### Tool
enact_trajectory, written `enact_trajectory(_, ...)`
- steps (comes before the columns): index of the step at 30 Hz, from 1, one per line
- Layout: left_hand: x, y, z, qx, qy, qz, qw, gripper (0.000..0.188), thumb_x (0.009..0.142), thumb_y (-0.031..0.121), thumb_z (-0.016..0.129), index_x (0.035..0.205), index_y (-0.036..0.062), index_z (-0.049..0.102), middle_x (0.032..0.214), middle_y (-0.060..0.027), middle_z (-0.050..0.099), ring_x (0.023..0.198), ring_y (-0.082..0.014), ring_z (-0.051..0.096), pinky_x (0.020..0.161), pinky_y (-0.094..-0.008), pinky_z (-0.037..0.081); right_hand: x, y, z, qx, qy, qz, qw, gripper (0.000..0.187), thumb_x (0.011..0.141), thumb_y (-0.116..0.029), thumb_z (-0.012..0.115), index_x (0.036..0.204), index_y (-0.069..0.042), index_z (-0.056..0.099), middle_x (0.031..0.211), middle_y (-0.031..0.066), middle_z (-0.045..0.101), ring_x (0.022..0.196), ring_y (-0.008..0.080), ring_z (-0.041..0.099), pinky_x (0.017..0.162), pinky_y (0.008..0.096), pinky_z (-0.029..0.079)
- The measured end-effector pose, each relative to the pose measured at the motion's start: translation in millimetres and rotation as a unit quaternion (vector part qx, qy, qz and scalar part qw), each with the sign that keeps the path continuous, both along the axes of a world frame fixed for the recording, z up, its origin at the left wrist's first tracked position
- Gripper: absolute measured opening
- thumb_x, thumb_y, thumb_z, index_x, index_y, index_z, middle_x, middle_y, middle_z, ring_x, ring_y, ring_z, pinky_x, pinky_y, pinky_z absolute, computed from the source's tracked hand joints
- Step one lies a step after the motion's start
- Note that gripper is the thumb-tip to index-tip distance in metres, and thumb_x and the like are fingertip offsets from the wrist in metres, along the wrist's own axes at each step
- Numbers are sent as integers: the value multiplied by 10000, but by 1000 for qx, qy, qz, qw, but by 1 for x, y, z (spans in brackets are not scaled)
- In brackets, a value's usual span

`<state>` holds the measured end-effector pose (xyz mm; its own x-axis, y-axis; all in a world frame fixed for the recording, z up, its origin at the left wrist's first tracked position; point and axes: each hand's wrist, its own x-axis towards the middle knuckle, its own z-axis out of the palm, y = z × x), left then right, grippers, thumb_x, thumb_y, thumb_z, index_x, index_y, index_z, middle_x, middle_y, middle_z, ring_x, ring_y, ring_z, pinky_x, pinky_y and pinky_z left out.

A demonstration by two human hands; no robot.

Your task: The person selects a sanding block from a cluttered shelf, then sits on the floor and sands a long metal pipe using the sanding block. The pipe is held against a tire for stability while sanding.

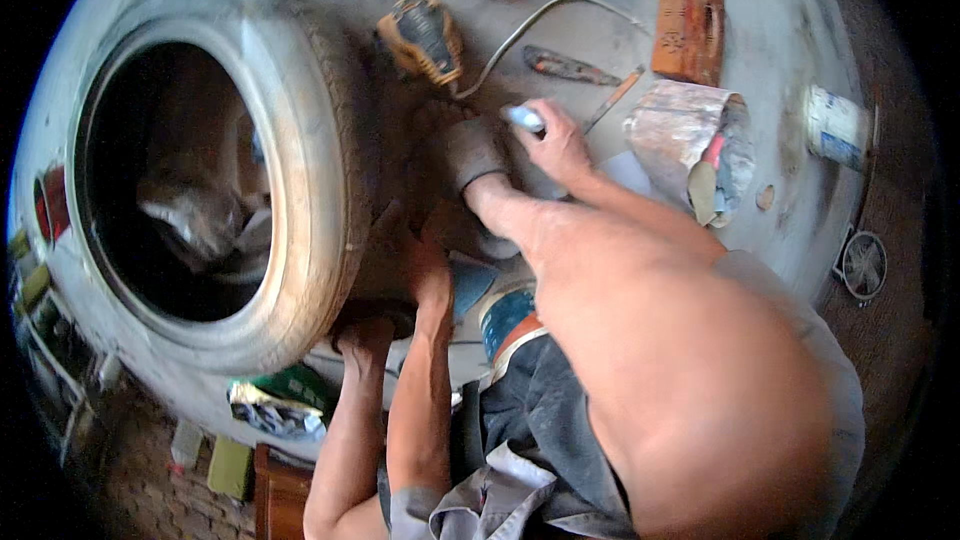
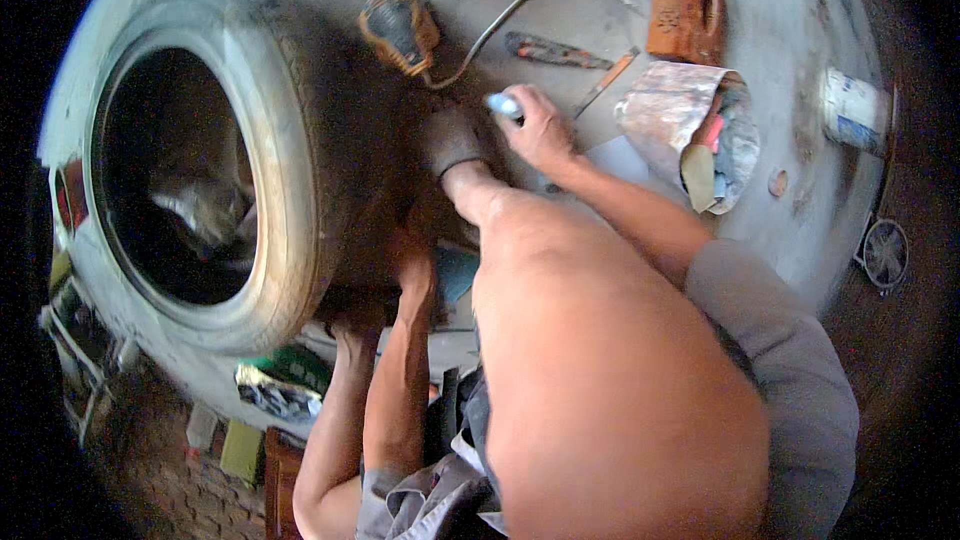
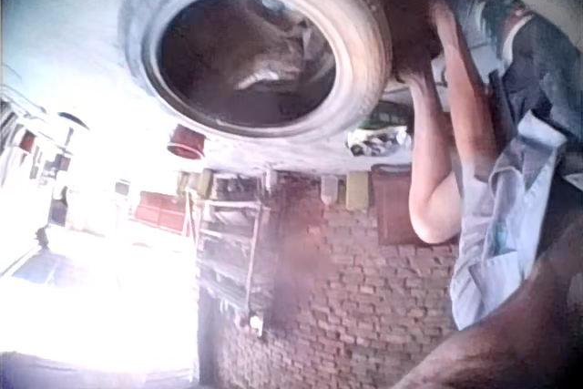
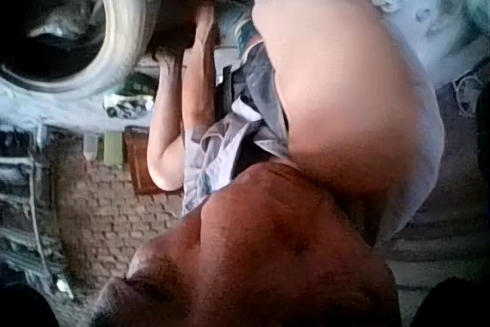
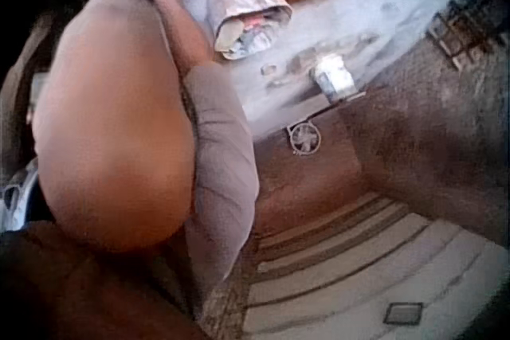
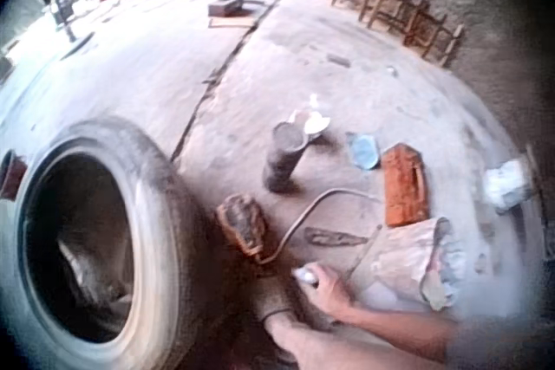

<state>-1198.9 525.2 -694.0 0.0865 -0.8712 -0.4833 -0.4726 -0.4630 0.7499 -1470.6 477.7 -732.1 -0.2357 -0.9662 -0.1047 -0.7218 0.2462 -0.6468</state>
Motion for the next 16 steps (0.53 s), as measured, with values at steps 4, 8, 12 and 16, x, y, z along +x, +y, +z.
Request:
enact_trajectory(4, 2, 11, -10, -79, -110, -31, 990, 412, 1017, 166, 592, 1370, -42, 554, 1363, -273, 579, 1291, -436, 531, 1112, -480, 403, 14, -6, 30, 13, -39, -12, 999, 364, 894, -237, 767, 1166, -46, 619, 1092, 185, 687, 1021, 399, 677, 875, 463, 543)
enact_trajectory(8, -28, -45, 48, -157, 7, -137, 978, 465, 1016, 103, 620, 1451, -6, 497, 1376, -235, 589, 1274, -399, 568, 1096, -435, 443, 32, -16, 76, 16, -137, 2, 990, 401, 839, -263, 813, 1104, -16, 639, 1049, 202, 698, 961, 413, 687, 837, 461, 547)
enact_trajectory(12, -55, -91, 65, -63, 136, -196, 969, 524, 913, 76, 723, 1402, 4, 548, 1365, -241, 594, 1265, -385, 579, 1074, -443, 464, 43, -25, 101, 9, -150, 68, 986, 395, 822, -247, 827, 1065, 7, 646, 1001, 198, 687, 944, 412, 679, 831, 460, 545)
enact_trajectory(16, -49, -108, 57, 59, 190, -270, 942, 625, 903, 93, 742, 1475, 62, 493, 1421, -228, 565, 1281, -366, 576, 1094, -441, 447, 24, -20, 104, 61, -235, 106, 964, 445, 831, -280, 834, 1133, -11, 647, 1126, 214, 685, 1036, 348, 699, 893, 453, 543)
